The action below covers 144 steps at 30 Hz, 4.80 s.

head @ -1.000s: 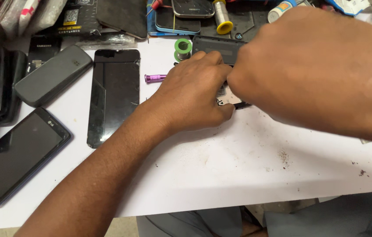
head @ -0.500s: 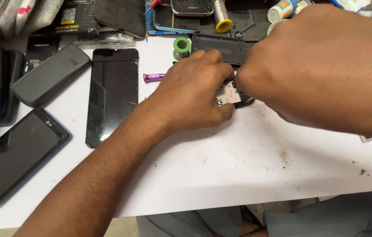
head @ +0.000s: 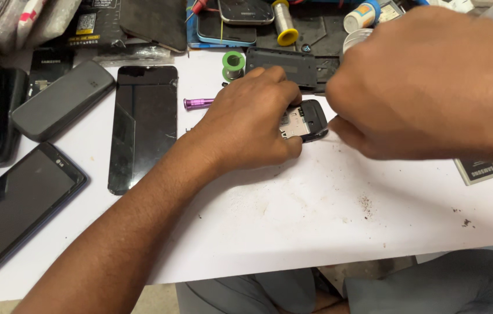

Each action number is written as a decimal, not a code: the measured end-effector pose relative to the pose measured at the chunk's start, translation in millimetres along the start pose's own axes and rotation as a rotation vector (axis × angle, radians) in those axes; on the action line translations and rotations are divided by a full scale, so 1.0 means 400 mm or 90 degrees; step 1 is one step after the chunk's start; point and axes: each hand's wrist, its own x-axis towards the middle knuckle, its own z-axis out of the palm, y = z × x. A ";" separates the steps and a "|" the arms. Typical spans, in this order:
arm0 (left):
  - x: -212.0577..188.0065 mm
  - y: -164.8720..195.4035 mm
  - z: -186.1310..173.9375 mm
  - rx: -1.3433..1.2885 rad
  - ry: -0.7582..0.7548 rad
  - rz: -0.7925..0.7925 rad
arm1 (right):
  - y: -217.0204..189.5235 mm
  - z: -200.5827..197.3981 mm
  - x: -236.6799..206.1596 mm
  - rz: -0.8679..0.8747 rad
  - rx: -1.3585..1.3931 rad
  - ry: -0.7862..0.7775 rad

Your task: The person uses a screwdriver to unscrew and pry open the back cover of a smartphone on a cluttered workbench, working on the exposed internal components and repeatedly picking up small screws and parts from a metal dish while other phones and repair tools lie around the table.

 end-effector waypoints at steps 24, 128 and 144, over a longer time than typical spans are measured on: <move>0.003 -0.005 0.026 0.029 0.084 0.053 | 0.000 0.057 -0.005 -0.063 -0.073 0.032; 0.002 0.014 0.017 0.024 0.050 0.010 | -0.013 -0.010 0.034 -0.104 0.017 0.043; 0.001 0.011 0.023 0.024 0.049 0.008 | -0.016 -0.015 0.033 -0.110 0.031 0.019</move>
